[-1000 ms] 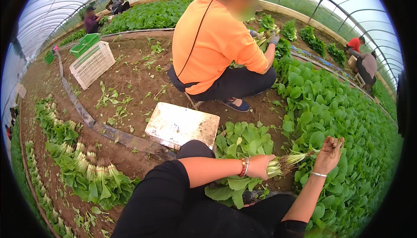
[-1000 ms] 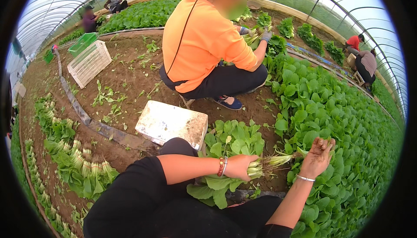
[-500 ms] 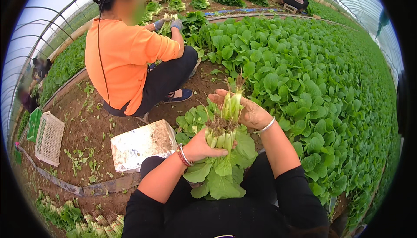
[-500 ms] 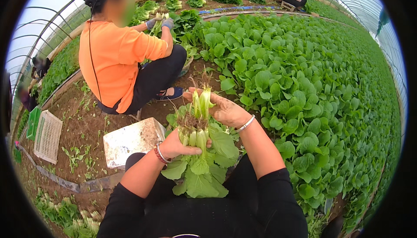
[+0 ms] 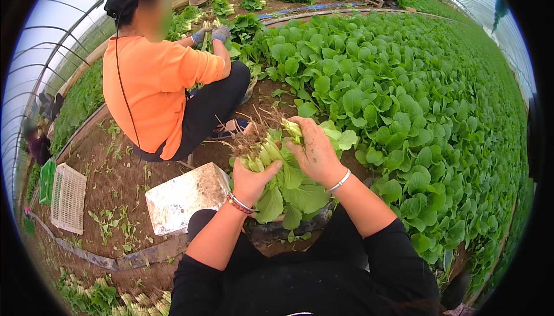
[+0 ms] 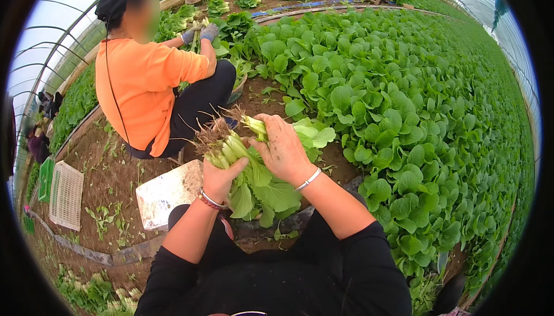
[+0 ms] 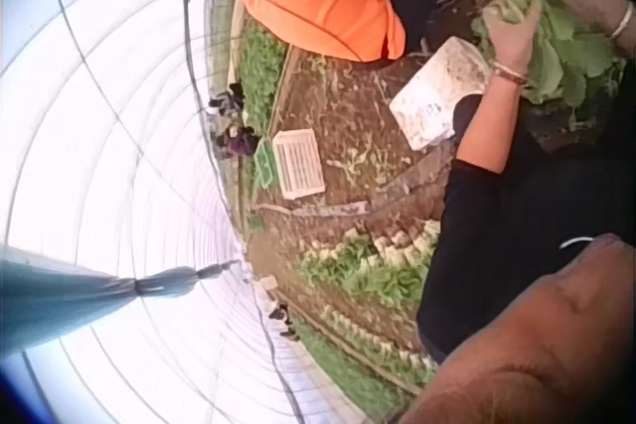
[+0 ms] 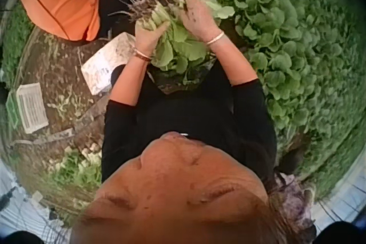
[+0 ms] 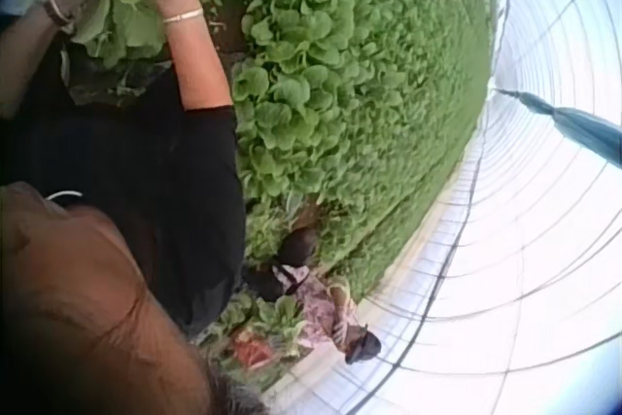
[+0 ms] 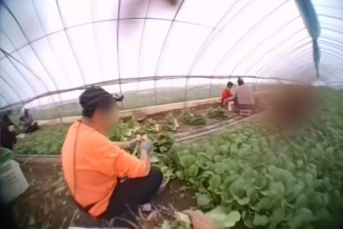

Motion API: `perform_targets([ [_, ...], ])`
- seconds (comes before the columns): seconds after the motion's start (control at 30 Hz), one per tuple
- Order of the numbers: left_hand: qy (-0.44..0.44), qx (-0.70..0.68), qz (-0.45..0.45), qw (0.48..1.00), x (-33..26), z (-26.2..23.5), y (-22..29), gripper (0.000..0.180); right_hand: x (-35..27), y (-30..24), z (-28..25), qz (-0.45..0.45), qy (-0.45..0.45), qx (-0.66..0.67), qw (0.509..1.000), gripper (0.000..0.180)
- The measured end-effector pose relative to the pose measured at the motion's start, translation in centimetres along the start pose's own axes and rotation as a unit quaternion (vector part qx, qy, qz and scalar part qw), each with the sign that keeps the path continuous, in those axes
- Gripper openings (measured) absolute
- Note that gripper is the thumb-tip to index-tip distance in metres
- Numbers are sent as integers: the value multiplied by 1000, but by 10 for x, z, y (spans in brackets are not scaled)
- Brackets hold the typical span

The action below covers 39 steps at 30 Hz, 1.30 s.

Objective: The person harvests leafy green vegetables by hand, pulling them from the soil and gathering them into a bundle. They repeatedly reach for plants, uproot them, and add them to a growing bunch held in their hands.

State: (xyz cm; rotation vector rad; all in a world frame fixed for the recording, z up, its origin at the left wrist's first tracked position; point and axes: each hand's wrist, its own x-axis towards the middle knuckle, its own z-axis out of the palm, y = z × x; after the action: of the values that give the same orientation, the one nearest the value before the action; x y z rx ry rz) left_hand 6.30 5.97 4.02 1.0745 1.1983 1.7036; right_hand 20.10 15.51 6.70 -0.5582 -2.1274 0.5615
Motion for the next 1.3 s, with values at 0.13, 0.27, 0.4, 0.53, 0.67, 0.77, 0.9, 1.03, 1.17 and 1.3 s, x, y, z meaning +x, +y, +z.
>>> perform_targets([
  [0.13, 44, -14, 32, 998, 7, 12, -9, 40, -5, -6, 2, 18, -3, 0, 1000, 58],
  [0.27, 109, 30, 36, 993, 15, 12, -20, 37, -9, -12, 0, -1, 10, -74, 997, 75],
  [0.4, 157, 32, 47, 986, 21, 20, -32, 35, -13, -21, 9, 33, -7, -68, 997, 74],
  [0.53, 72, -58, 65, 994, 22, 24, -42, 31, -15, 0, 32, 104, -8, 13, 994, 66],
  [0.67, 28, -123, 33, 991, 14, 26, -34, 36, -15, 8, 39, 137, -61, 87, 985, 75],
  [0.77, 19, -153, 3, 988, 21, 25, -41, 45, -24, 6, 38, 149, -123, 145, 970, 84],
  [0.9, 53, -144, 3, 988, 22, 16, -39, 52, -24, 6, 29, 86, -184, 248, 947, 75],
  [1.03, 48, -117, 10, 992, 23, 21, -33, 53, -26, 18, 30, 82, -174, 353, 916, 59],
  [1.17, 41, -20, 87, 995, 22, 22, -27, 45, -29, 21, 23, 70, -157, 530, 830, 58],
  [1.3, 83, 37, 91, 992, 15, 29, -14, 42, -30, 29, 18, 37, -171, 482, 858, 59],
])
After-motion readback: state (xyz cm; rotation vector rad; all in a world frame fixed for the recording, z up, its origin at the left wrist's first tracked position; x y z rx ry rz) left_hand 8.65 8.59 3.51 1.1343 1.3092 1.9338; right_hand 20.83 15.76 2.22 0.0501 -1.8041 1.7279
